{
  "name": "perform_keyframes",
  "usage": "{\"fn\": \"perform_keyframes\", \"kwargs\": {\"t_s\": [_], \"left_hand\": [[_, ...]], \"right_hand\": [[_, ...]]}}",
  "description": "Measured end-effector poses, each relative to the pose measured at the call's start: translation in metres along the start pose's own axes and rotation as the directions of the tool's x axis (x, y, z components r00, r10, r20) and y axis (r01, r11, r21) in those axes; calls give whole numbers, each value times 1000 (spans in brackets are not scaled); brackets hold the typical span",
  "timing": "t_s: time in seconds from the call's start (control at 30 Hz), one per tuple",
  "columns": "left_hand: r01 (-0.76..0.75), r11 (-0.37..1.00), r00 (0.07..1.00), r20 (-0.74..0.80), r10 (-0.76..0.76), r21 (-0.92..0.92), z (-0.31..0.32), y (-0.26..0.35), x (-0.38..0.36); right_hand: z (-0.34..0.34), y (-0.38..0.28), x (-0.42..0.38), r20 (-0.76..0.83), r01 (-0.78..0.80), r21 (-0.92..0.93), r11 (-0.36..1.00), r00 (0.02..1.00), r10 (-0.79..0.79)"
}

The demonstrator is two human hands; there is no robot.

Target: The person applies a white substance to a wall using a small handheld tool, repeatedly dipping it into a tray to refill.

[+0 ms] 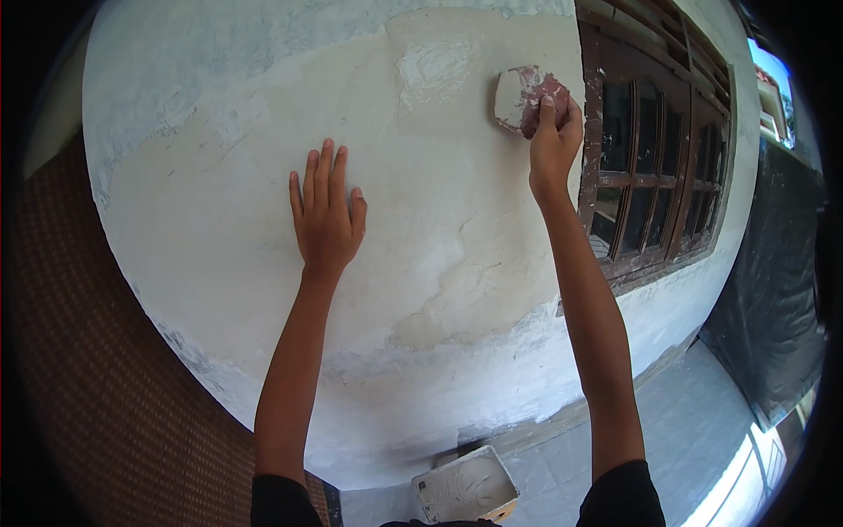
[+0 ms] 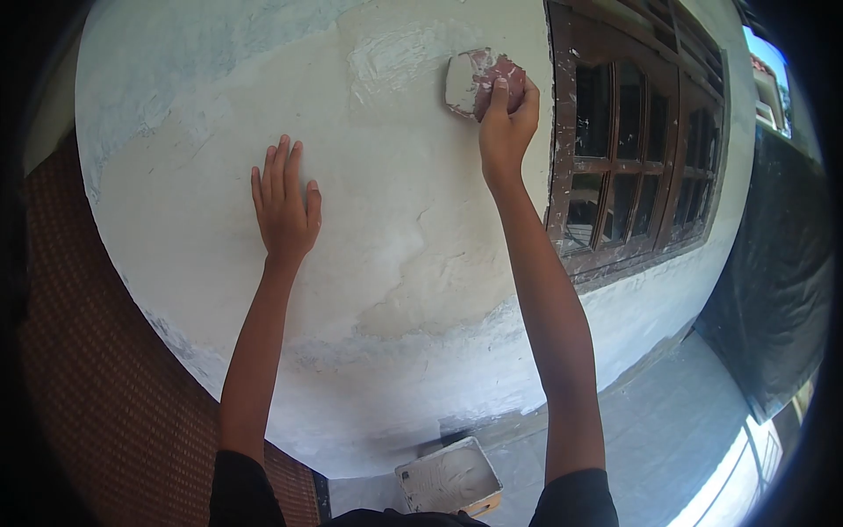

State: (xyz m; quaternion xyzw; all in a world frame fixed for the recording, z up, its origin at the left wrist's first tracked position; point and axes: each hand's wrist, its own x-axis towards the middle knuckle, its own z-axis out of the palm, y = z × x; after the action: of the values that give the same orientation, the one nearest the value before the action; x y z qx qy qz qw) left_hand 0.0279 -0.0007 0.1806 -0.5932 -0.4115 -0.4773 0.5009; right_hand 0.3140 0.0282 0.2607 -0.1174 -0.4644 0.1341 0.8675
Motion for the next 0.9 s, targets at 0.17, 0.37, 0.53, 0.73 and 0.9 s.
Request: {"fn": "perform_keyframes", "kwargs": {"t_s": [0.17,0.37,0.53,0.73,0.9], "left_hand": [[-6,1000,1000,1,6,-8,0,0,-2],[7,1000,1000,-3,-7,8,2,3,-3],[2,1000,1000,-6,-2,-3,2,3,-2],[0,1000,1000,11,0,-11,0,2,-3],[5,999,1000,-22,-4,41,0,5,-1]], "right_hand": [[10,23,11,161,225,-404,886,972,-173],[13,-3,19,-3,34,1,999,999,-34],[61,3,-30,427,399,-264,878,865,-264],[60,8,-1,265,319,-362,876,936,-231],[-15,37,69,-98,125,-407,905,979,-179]]}}
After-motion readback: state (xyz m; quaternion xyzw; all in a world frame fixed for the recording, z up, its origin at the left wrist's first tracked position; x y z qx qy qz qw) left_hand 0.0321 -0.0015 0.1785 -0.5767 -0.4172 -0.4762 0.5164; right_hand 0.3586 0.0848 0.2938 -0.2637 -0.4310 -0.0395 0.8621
